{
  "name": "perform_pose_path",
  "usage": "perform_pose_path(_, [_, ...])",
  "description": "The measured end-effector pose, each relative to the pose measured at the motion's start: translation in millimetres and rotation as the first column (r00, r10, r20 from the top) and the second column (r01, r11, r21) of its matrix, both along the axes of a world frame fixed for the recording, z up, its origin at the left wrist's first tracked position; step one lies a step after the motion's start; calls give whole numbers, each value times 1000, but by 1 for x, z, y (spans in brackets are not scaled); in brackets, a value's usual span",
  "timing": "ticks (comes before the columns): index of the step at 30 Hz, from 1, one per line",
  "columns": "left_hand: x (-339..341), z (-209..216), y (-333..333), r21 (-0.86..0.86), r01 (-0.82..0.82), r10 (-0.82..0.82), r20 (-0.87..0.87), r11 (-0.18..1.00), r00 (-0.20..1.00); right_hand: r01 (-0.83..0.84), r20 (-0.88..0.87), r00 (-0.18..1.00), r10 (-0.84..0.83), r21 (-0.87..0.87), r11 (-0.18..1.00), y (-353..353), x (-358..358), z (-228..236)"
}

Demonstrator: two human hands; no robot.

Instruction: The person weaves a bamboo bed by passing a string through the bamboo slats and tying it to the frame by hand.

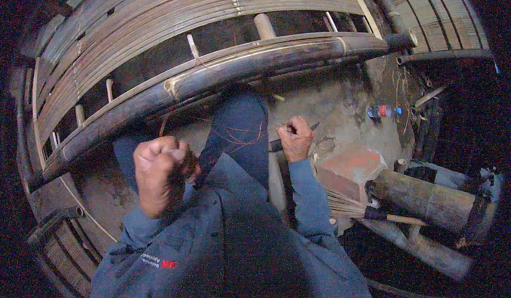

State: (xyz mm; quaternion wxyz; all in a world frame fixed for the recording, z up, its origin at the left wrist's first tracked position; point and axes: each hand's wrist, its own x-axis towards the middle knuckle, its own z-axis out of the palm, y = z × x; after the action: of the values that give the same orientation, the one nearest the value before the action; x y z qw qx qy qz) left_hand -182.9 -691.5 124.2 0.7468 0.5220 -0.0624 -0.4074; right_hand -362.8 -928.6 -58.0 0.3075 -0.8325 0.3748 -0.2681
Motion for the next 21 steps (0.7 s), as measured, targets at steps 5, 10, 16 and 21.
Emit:
perform_pose_path(5, [4,24,-5,-12,15,-14,95,1000,995,62,38,998,-57,-136,989,-34,-17,11])
perform_pose_path(10, [10,78,-18,-220,28,-11,79,975,997,83,76,996,-55,-436,896,-93,-7,139])
perform_pose_path(16, [9,61,-15,-137,-45,51,37,989,998,16,12,1000,-12,-422,907,-107,-40,122])
perform_pose_path(21, [32,-18,29,146,-128,123,48,981,991,-9,-134,991,-5,-105,994,-43,-54,5])
